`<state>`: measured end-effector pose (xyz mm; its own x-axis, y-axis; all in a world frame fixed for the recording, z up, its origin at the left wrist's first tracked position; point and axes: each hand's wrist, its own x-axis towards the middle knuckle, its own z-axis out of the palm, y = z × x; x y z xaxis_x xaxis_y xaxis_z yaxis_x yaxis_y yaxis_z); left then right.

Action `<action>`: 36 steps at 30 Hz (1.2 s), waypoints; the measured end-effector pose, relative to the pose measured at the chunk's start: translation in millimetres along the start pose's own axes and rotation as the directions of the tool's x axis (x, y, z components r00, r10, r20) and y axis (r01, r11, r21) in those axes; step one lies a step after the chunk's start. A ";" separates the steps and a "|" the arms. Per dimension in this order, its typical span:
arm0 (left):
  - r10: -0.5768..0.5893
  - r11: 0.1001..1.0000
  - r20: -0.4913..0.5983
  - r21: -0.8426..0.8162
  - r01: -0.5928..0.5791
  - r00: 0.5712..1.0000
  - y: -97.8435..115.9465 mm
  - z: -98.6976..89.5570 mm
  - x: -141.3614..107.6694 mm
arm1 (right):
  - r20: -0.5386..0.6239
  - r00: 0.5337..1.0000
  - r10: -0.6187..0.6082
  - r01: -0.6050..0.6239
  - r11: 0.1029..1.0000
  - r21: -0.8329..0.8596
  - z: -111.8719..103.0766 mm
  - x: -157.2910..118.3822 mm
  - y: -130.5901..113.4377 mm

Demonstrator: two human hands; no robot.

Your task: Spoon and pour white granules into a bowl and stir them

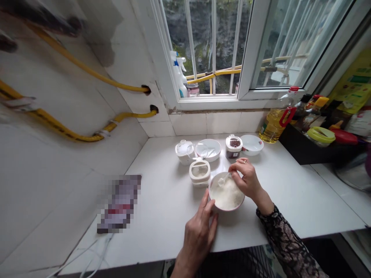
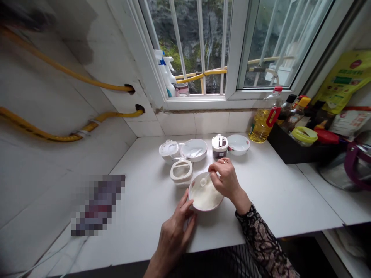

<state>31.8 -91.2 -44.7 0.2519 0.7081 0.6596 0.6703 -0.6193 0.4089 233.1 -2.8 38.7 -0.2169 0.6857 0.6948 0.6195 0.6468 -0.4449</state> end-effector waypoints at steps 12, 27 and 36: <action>0.006 1.000 0.001 0.014 -0.006 1.000 0.0 -1.0 0.7 | 0.197 0.980 0.004 -0.034 0.988 0.152 10.6 -3.2 -12.2; 0.016 1.000 -0.010 -0.018 -0.016 1.000 -0.2 0.8 0.9 | 0.192 0.940 0.283 -0.321 0.922 0.214 7.5 -0.3 -8.5; 0.015 1.000 -0.011 -0.011 -0.015 1.000 0.0 0.3 0.8 | 0.226 0.739 0.635 -0.644 0.568 0.512 5.2 2.3 3.2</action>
<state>32.2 -90.5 -44.3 0.2544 0.6950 0.6726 0.6585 -0.6338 0.4058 230.7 2.5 36.0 0.0625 0.9926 0.1038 0.1058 0.0968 -0.9897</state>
